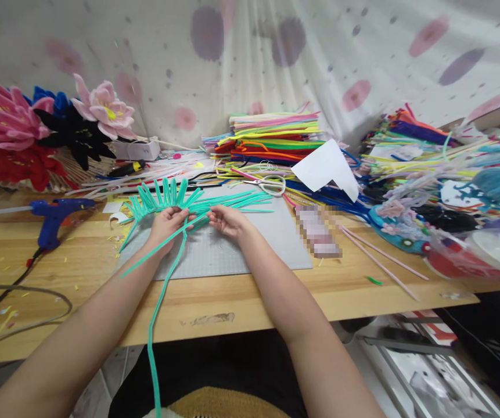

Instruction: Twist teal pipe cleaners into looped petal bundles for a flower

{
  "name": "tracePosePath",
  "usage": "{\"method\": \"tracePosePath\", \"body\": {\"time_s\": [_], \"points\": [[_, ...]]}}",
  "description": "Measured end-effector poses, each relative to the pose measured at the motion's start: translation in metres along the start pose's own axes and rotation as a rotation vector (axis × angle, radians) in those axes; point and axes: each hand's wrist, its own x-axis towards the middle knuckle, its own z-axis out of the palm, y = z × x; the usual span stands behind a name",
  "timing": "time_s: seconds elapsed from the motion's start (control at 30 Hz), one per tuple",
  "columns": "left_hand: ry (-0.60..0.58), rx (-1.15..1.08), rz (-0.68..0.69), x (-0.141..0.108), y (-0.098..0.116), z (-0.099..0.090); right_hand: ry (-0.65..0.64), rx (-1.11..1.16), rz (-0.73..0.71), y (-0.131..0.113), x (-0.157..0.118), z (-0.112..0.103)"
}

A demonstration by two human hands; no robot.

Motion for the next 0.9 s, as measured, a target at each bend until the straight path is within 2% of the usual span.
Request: {"method": "tracePosePath", "body": {"time_s": [0.2,0.27,0.33,0.43,0.5,0.63,0.7,0.8,0.9], "points": [[-0.128,0.017,0.007,-0.006,0.000,0.000,-0.006,0.150,0.043,0.001,-0.001,-0.002],[-0.156,0.021,0.031,-0.008,0.000,0.000,-0.017,0.133,0.012,0.002,-0.002,-0.002],[-0.136,0.017,0.057,-0.009,0.001,0.001,-0.058,0.077,-0.054,0.004,-0.004,-0.001],[-0.051,0.006,0.057,-0.008,0.002,0.002,-0.167,-0.091,-0.148,0.007,-0.007,-0.003],[-0.012,0.004,0.043,-0.006,0.002,0.002,-0.196,-0.242,-0.254,0.008,-0.008,-0.005],[0.008,0.011,0.021,-0.005,0.003,0.000,-0.124,-0.535,-0.603,0.009,-0.006,-0.011],[0.004,0.024,0.007,-0.005,0.003,-0.001,-0.097,-0.656,-0.727,0.008,-0.005,-0.013],[-0.019,0.053,-0.027,-0.005,0.002,-0.002,-0.053,-0.817,-0.819,0.007,-0.006,-0.015],[-0.052,0.088,-0.059,-0.006,0.002,-0.003,-0.002,-0.969,-0.826,0.006,-0.007,-0.018]]}}
